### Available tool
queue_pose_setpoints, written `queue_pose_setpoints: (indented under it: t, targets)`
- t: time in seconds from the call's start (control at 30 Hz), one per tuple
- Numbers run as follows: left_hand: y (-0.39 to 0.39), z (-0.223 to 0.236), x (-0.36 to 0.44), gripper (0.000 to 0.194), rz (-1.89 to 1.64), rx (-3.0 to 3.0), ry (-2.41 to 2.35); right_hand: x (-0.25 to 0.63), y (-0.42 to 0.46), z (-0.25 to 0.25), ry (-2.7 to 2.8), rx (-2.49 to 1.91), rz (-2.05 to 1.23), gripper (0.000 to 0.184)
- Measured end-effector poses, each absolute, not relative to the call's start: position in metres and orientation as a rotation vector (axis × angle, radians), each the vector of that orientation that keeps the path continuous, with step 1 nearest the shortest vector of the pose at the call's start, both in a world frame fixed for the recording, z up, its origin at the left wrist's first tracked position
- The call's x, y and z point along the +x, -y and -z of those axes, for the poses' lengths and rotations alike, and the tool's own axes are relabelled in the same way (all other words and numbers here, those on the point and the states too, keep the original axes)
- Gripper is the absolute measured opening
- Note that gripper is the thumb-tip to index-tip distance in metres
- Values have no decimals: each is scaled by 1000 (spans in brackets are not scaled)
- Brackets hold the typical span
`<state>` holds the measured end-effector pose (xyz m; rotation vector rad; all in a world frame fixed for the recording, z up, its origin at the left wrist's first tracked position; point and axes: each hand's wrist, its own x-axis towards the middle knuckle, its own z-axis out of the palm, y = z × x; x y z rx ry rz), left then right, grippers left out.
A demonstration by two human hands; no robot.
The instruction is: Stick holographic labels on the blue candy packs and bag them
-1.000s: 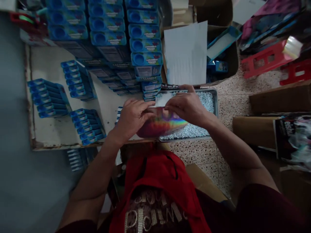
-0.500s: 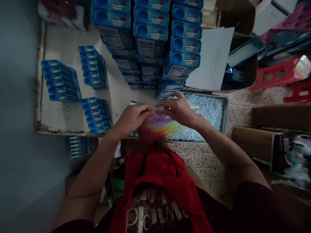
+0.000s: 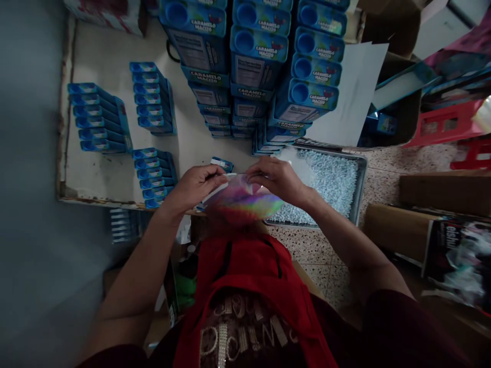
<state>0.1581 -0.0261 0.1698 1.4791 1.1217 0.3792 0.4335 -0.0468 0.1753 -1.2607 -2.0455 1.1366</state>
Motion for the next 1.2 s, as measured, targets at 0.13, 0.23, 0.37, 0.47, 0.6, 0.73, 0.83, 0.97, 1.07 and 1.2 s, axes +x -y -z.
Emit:
queue_pose_setpoints:
  t: [0.13, 0.23, 0.37, 0.47, 0.6, 0.73, 0.83, 0.97, 1.07, 1.2]
  targets:
    - [35, -174, 161, 37, -495, 1755, -1285, 430, 52, -170, 1918, -1326, -1199, 13]
    - [38, -171, 169, 29, -592, 2115, -1256, 427, 54, -168, 1884, -1292, -1232, 13]
    - [36, -153, 175, 23, -554, 2145, -1194, 429, 50, -166, 1934, -1277, -1223, 13]
    - [30, -143, 175, 21, -547, 2004, -1177, 434, 46, -164, 1998, -1286, -1155, 15]
    - [23, -146, 179, 18, -543, 1871, -1188, 435, 45, -165, 2163, -1364, -987, 15]
    - [19, -154, 186, 19, -511, 1781, -1222, 423, 43, -168, 2337, -1391, -844, 19]
    - [19, -155, 186, 19, -554, 1696, -1255, 419, 38, -164, 2293, -1466, -847, 22]
    - [24, -150, 178, 30, -633, 1570, -1286, 425, 31, -152, 2099, -1495, -982, 21]
    - [27, -147, 171, 31, -604, 1442, -1306, 428, 29, -146, 2054, -1428, -1090, 21]
    - [26, -148, 166, 30, -549, 1292, -1435, 423, 30, -145, 2070, -1387, -1108, 19]
